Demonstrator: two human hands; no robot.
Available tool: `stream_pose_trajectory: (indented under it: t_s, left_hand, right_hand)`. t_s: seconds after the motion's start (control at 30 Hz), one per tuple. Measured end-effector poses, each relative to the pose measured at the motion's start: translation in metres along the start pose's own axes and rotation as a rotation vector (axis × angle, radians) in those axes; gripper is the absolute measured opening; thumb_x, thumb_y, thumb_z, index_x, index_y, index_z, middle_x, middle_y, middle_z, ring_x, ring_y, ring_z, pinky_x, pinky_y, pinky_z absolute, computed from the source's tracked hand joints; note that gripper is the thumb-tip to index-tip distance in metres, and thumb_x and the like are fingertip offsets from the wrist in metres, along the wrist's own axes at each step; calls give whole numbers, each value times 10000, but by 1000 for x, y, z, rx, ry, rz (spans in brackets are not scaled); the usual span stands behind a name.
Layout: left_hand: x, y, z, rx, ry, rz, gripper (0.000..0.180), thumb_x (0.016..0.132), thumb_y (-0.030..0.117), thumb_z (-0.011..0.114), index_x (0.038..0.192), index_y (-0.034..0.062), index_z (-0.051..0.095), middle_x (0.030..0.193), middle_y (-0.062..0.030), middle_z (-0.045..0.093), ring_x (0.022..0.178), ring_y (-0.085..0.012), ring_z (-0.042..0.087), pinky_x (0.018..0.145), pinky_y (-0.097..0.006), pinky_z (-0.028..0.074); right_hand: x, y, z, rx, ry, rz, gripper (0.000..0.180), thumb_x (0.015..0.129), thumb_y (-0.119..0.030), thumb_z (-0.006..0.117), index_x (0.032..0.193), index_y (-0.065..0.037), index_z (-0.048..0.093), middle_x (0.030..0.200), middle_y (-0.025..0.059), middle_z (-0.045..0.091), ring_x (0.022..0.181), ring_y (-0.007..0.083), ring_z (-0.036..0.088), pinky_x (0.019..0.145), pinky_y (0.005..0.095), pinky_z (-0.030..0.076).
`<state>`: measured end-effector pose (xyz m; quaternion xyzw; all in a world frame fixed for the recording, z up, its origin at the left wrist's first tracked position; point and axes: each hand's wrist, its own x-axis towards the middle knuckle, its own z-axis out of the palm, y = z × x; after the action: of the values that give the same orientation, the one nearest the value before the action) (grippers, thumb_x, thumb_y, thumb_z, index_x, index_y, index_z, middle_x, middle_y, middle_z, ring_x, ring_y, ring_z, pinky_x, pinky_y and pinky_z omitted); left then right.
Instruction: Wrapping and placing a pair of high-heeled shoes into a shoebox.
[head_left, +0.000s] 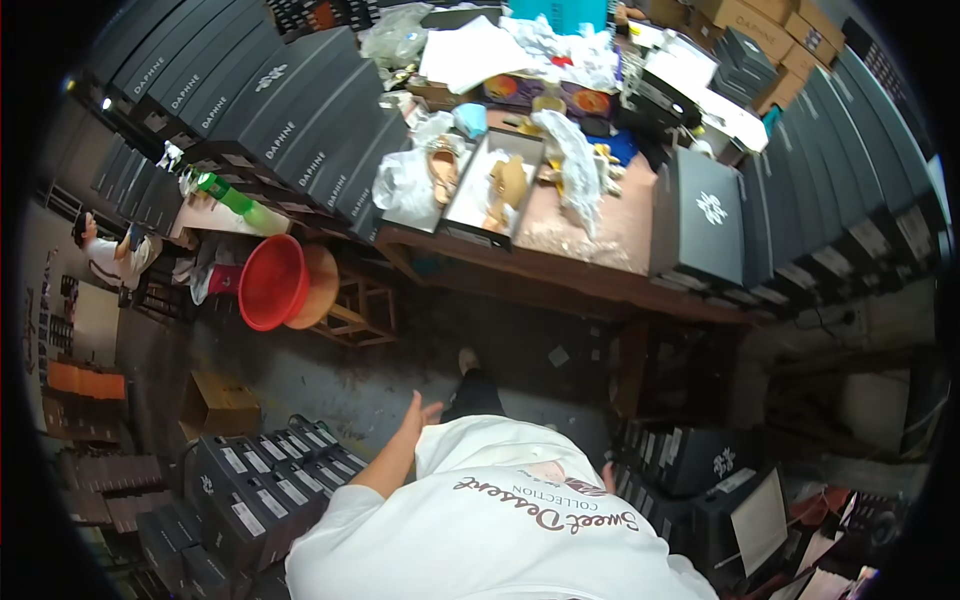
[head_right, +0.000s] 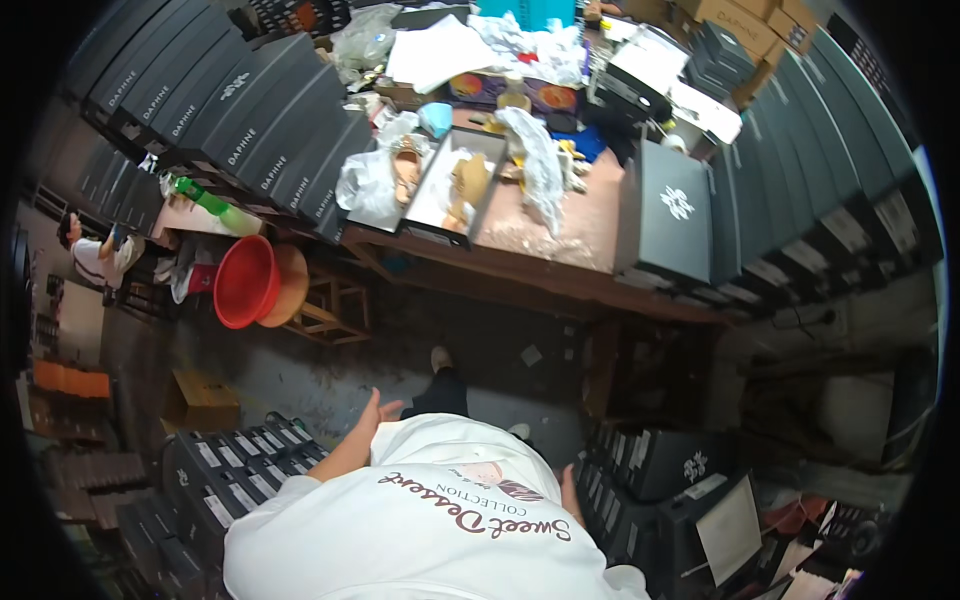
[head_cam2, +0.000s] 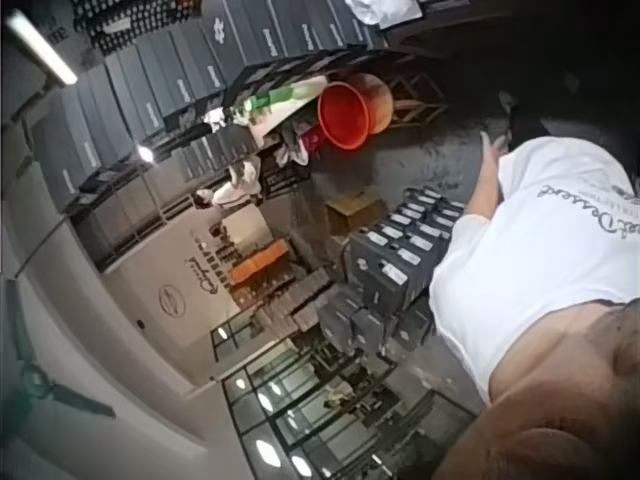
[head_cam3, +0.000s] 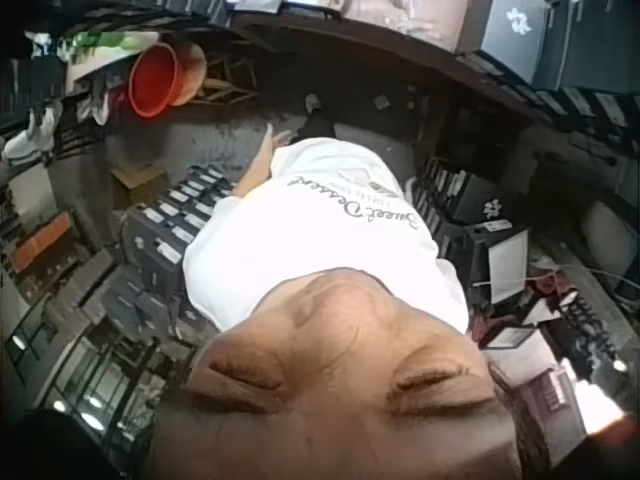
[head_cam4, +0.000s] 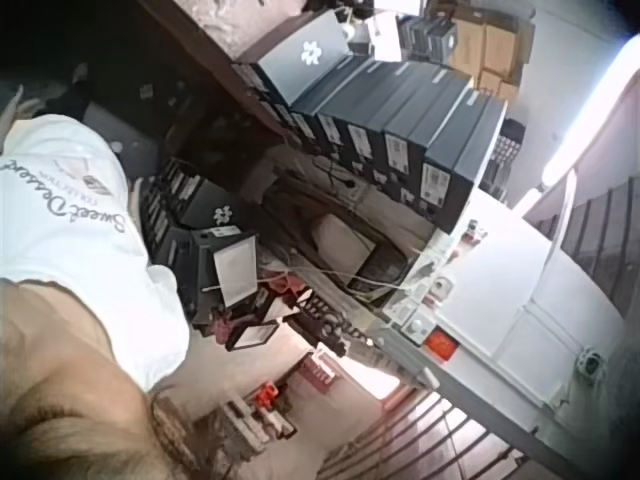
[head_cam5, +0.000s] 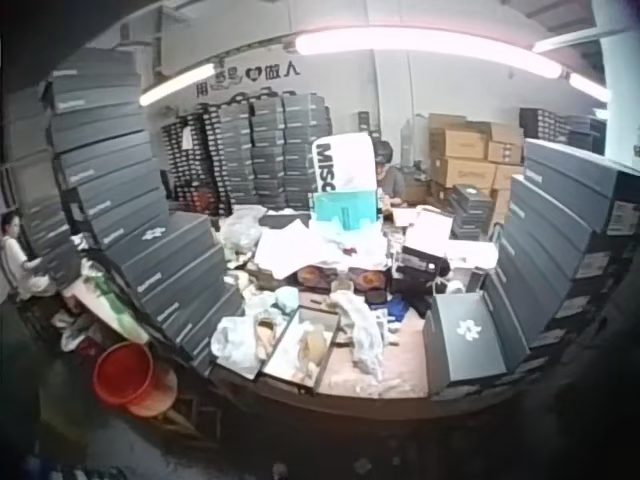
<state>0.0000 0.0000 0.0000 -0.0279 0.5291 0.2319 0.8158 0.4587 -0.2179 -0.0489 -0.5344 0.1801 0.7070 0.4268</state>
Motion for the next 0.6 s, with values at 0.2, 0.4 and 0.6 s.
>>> stream_pose_trajectory:
  t_s: [0.2,0.4,0.6]
  left_hand:
    - [-15,166,82,259,211,541,479,875,479,565,1096,56,604,1081,-125,621,1017,-199,566,896,-346,423]
    - [-16,272,182,864,-90,883,271,910,234,593,798,-9,637,801,-57,653,796,-94,584,729,-242,453]
    - [22,302,234,808,-160,918,255,890,74,605,1129,-8,574,987,-34,616,895,-90,577,819,-218,466]
  right_hand:
    - [-17,-220,319,-265,-364,-560,387,948,-419,478,1107,-82,581,923,69,641,815,191,635,693,316,529]
    - [14,-286,505,-737,-235,-883,223,925,-194,555,1057,-18,597,924,31,610,853,123,605,694,256,506]
    - [78,-300,577,-1277,-54,-1177,461,828,-149,639,1255,-51,496,1217,209,520,1034,306,583,837,365,499]
